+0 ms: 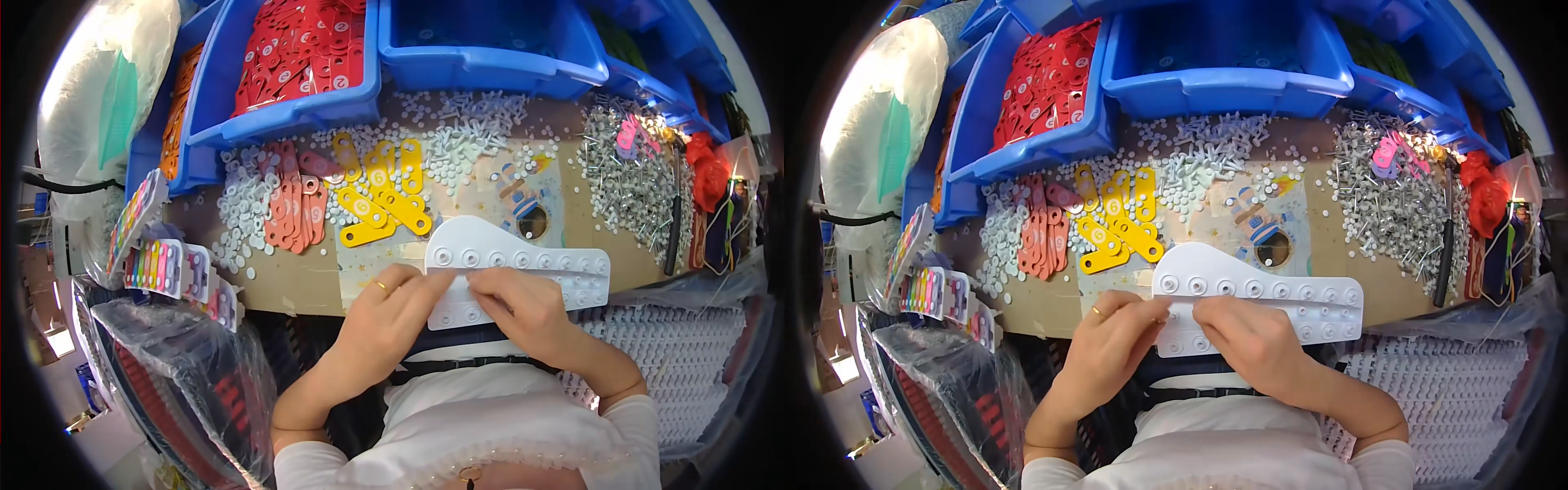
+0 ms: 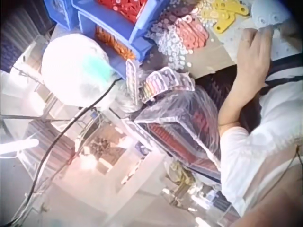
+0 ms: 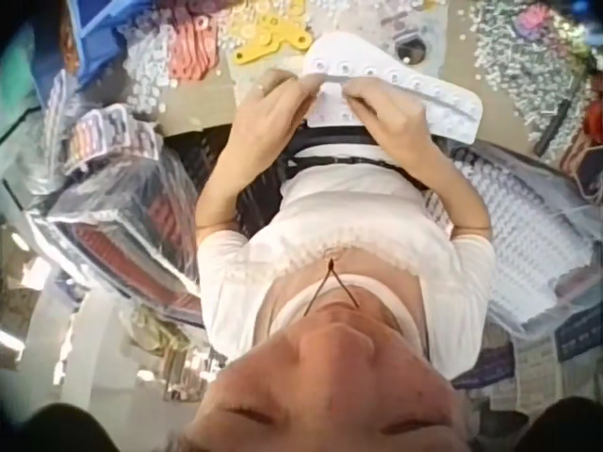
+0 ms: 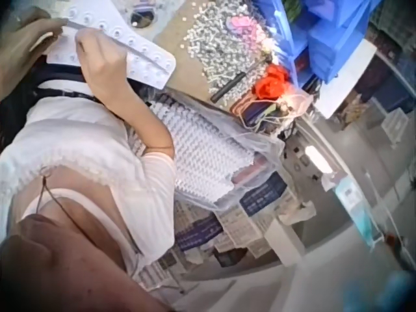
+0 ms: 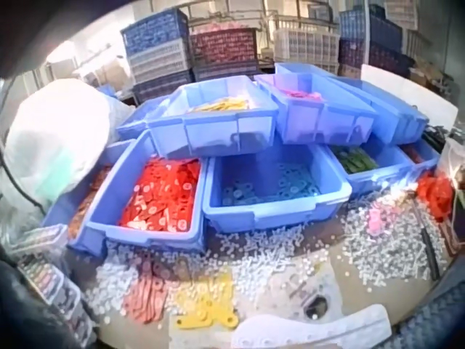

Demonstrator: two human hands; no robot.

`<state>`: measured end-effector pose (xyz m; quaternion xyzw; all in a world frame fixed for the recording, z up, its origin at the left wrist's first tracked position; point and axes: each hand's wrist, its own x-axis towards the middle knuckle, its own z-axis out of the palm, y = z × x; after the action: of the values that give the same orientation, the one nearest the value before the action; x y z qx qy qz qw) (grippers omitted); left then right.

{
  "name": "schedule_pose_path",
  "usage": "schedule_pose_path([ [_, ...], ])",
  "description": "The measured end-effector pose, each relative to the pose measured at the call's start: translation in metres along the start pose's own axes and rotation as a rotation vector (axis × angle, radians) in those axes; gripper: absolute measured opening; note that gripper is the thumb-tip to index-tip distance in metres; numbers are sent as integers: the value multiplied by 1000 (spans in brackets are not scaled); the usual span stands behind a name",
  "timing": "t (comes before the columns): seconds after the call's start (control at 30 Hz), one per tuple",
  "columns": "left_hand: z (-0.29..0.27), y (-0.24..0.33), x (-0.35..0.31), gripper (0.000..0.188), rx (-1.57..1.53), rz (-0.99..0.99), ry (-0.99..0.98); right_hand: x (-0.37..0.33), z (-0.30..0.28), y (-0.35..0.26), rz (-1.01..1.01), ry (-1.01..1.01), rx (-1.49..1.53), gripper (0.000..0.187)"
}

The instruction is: Assembling toy xylophones by placing metal keys and plastic pegs into a base and securing them with a small mallet.

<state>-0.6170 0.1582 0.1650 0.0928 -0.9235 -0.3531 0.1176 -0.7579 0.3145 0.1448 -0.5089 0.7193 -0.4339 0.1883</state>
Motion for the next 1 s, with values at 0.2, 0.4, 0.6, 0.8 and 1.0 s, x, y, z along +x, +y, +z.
schedule_pose_path([
  [0.2, -1, 3, 7, 37, -7, 104, -80, -3, -13, 1, -215, -88, -251, 20],
  [0.4, -8, 8, 40, 24, 46, 40, -1, 26, -81, 48, 69, 266, -476, 11],
  [0.6, 29, 8, 132, 16, -97, 298, -58, 54, -103, 112, 153, 371, -864, 10],
  [0.8, 91, -3, 221, 9, -153, 325, -33, 48, -111, 101, 117, 419, -779, 9],
  [1.0, 126, -6, 234, 7, 104, 303, -106, 9, -110, 80, 393, 600, -17, 11],
])
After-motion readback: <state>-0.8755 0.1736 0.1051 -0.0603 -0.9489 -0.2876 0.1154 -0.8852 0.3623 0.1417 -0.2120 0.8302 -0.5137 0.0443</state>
